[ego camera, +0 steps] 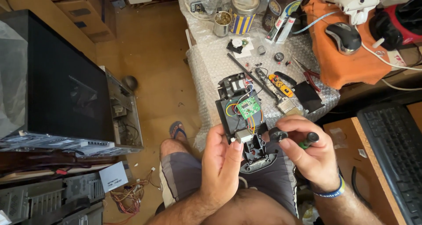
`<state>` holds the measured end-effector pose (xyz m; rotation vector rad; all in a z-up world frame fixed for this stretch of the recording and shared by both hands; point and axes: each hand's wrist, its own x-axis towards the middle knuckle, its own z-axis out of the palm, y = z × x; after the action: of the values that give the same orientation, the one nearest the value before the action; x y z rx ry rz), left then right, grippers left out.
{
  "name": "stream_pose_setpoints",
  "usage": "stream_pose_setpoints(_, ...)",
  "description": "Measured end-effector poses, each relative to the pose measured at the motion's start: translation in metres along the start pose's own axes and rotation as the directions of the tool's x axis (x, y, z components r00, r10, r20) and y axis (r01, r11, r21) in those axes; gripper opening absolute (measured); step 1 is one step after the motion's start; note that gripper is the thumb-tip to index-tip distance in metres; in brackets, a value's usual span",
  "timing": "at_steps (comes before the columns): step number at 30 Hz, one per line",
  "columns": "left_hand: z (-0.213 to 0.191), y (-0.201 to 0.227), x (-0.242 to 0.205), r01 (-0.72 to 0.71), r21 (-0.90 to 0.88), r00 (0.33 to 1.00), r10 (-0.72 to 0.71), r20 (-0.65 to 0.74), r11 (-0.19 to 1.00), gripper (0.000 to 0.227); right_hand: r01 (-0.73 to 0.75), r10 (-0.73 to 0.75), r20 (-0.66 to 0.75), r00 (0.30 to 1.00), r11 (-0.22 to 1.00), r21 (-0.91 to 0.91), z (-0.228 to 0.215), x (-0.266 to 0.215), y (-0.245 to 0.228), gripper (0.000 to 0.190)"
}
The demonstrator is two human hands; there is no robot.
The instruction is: Disassembling and inspecting a small electronic component, such as a printer carriage, using a screwdriver to remove screws and check internal parts.
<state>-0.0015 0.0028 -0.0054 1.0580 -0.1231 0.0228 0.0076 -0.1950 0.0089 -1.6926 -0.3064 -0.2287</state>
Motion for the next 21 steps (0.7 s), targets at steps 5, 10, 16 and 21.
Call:
stream_pose_setpoints(5, -0.001, -0.001, 0.000, 0.005, -0.014, 1.000, -0.005, 0.002, 1.000, 0.031, -0.011, 0.009, 0.031, 0.999, 0.997, 0.078, 0.008, 0.008, -0.012, 0.023)
stream_pose_setpoints(10, 0.000, 0.002, 0.000, 0.036, -0.022, 0.999, -0.037, -0.006, 0.999, 0.030, -0.112, 0.110, 0.032, 0.993, 0.990, 0.079, 0.004, 0.003, -0.007, 0.030)
stream_pose_setpoints(16, -0.001, 0.001, 0.001, 0.046, -0.021, 0.999, -0.046, -0.010, 0.999, 0.028, -0.145, 0.139, 0.056, 0.989, 0.979, 0.143, 0.002, 0.005, 0.000, 0.032)
stream_pose_setpoints(21, -0.004, 0.000, 0.000, 0.065, 0.000, 0.998, -0.064, -0.023, 0.998, 0.032, -0.265, 0.198, 0.179, 0.964, 0.782, 0.565, -0.004, 0.006, 0.020, 0.034)
